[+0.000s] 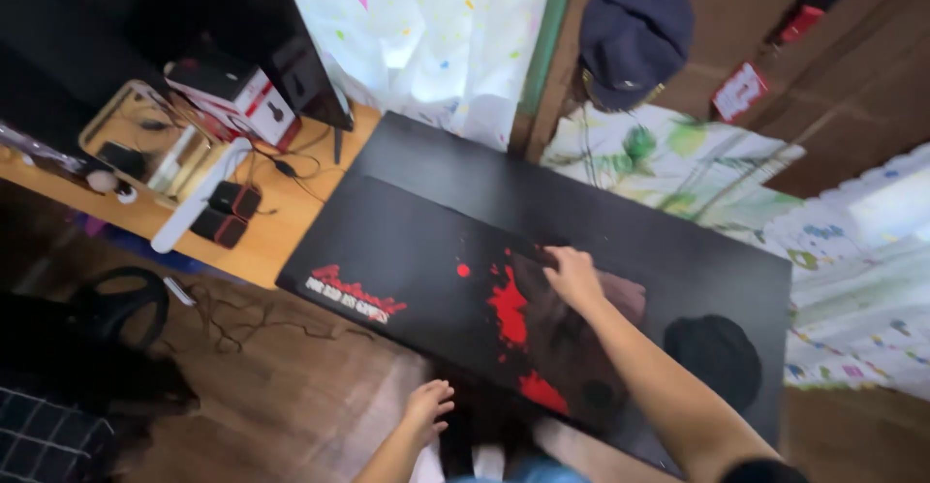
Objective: Relocating a monitor and desk lamp to clean and wipe down a wooden desk.
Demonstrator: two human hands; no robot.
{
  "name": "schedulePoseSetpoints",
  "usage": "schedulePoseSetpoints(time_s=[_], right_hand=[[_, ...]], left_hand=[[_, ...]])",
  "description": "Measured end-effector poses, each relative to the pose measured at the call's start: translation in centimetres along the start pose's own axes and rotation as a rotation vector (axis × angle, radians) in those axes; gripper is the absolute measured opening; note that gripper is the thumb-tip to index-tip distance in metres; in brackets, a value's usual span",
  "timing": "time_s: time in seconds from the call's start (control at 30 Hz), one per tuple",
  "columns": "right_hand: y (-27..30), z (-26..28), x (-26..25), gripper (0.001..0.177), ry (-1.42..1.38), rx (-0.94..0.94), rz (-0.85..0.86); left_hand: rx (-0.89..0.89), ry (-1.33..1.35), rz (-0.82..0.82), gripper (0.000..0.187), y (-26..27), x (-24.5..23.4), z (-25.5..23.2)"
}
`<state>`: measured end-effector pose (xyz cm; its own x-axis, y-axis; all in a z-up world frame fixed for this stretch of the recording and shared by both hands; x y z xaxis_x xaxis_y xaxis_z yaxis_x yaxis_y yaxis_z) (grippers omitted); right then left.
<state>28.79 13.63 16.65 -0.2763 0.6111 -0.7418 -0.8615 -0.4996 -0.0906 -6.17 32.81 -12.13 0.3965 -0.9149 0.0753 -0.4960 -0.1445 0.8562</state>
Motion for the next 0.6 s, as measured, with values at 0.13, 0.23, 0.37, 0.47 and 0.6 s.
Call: schedulePoseSetpoints(time_s=[0.13, 0.23, 0.37, 0.47, 0.6], right_hand=[[-6.2, -3.0, 8.1, 0.056, 0.029, 0.115, 0.115], [-11.0, -7.6, 13.9, 0.069, 0.108, 0.16, 0.244], [-8.6, -4.6, 12.1, 0.072, 0.233, 0.3, 0.33], [-7.5, -3.2, 10.6, 0.064, 0.281, 0.291, 0.306], [-8.2, -2.8, 10.6, 0.061, 0.347, 0.276, 0.344]], left_hand=[[-0.009, 0.088, 0.052, 0.053, -0.6, 3.7, 0.4], [0.063, 0.15, 0.069, 0.044, -0.4, 1.2, -3.5], [0.045, 0.222, 0.102, 0.034, -6.2, 2.1, -1.6], [-0.025, 0.284, 0.087, 0.033, -7.4, 2.6, -0.5], [-0.119, 0.339, -0.043, 0.038, -9.1, 2.2, -0.7]])
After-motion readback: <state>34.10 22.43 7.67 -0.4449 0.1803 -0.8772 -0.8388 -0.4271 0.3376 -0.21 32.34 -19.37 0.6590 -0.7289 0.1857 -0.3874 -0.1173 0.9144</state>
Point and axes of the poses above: each hand's wrist, its own y-axis away from the middle knuckle, its own x-axis out of the palm, z = x × y, the point moved 8 cm from there along -y, towards the middle knuckle, and after that the axes turned 15 degrees about -y, right-handed, at the moved point
